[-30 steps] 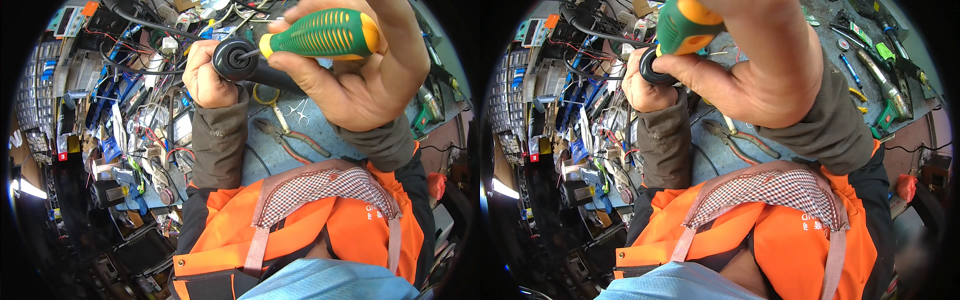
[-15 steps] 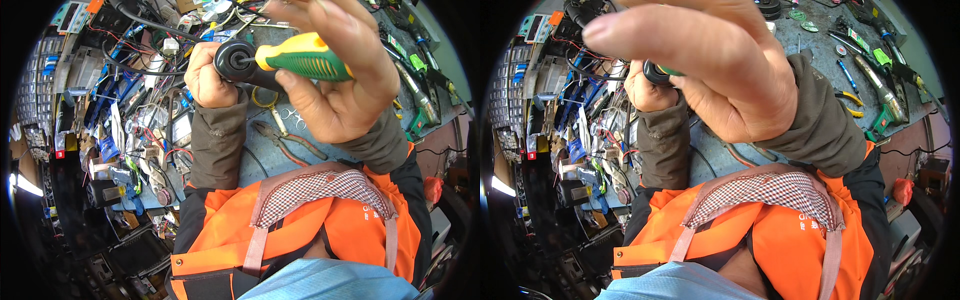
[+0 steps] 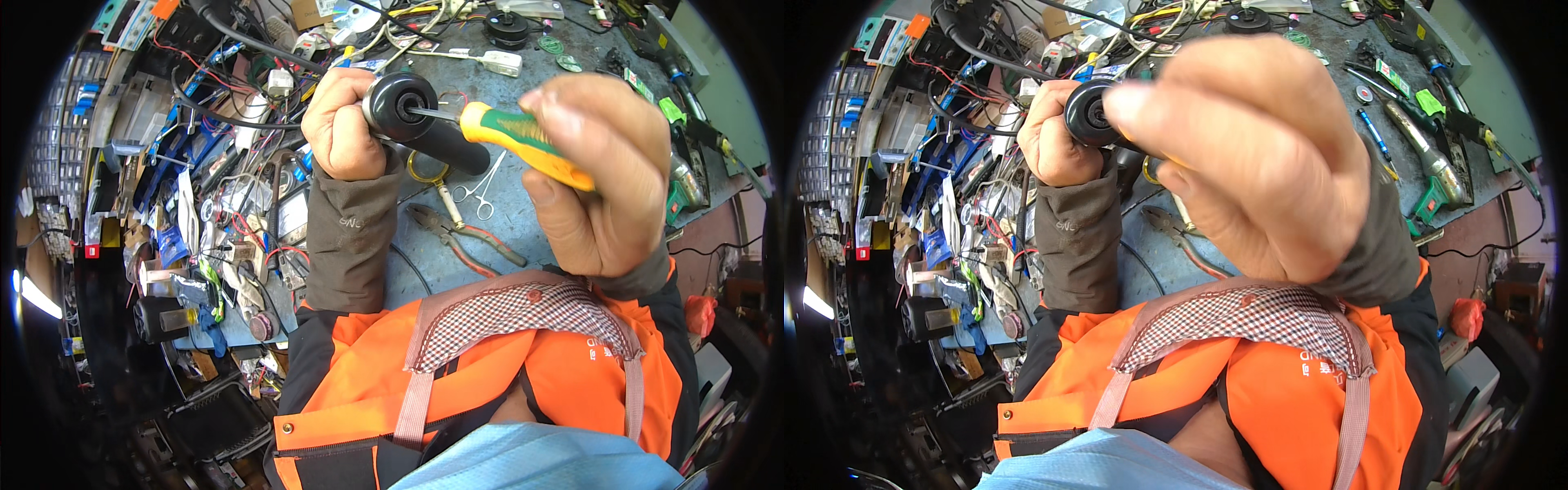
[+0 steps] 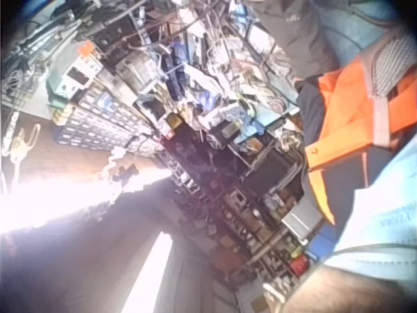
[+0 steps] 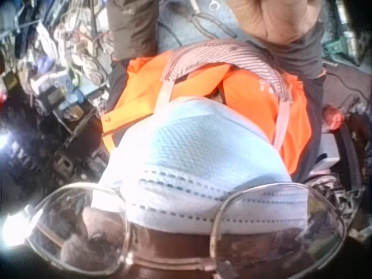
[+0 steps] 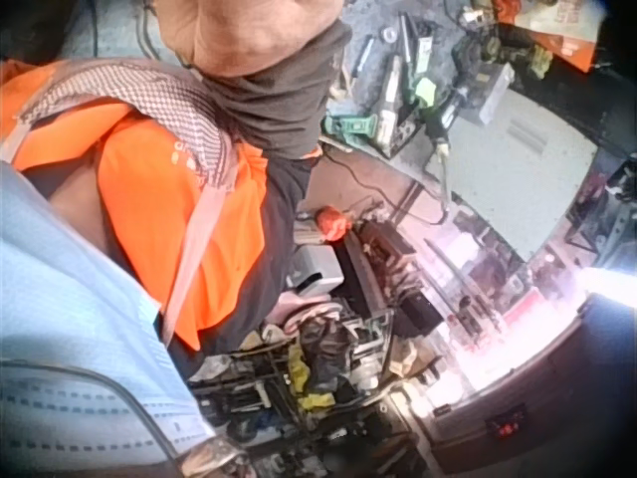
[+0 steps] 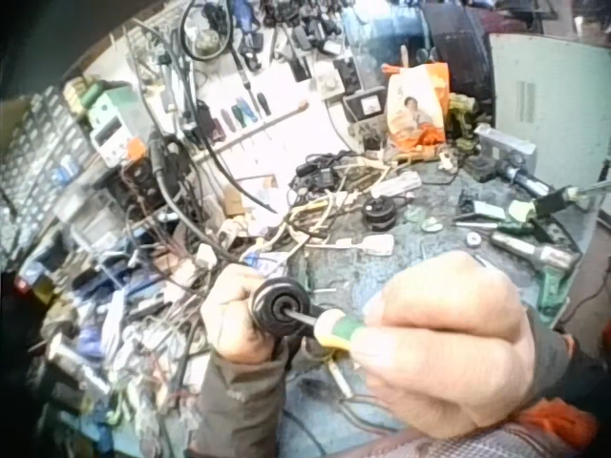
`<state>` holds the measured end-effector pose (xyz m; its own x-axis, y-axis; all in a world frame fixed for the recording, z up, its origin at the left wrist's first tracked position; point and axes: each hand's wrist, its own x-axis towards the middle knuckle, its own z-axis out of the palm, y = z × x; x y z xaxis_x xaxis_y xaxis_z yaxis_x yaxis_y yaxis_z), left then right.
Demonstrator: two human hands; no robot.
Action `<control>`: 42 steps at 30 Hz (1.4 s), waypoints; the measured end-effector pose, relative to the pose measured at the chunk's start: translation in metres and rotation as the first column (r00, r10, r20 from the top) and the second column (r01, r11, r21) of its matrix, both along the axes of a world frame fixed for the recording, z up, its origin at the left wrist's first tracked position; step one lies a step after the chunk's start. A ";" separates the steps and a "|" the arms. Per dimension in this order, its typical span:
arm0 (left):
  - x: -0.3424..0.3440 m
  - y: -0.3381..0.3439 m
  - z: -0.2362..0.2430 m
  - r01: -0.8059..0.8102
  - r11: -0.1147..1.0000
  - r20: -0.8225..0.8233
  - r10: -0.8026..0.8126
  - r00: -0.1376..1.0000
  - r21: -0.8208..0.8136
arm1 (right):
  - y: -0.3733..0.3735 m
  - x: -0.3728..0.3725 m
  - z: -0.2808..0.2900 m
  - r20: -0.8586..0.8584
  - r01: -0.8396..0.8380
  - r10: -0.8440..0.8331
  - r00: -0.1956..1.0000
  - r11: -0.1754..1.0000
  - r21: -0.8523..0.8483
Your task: The person disassembles a cylindrical electronic device, removes a black cap, and uses a screwdriver to adjust internal components. They then reassemble the device and place it on the workbench.
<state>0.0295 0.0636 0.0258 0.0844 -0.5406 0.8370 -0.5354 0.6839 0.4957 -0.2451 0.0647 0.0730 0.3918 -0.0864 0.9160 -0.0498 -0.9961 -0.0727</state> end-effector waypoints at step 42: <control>-0.086 0.002 0.032 0.262 0.965 0.467 -0.238 0.852 0.014 | 0.111 -0.103 -0.019 0.152 -0.127 -0.254 0.955 0.113 0.985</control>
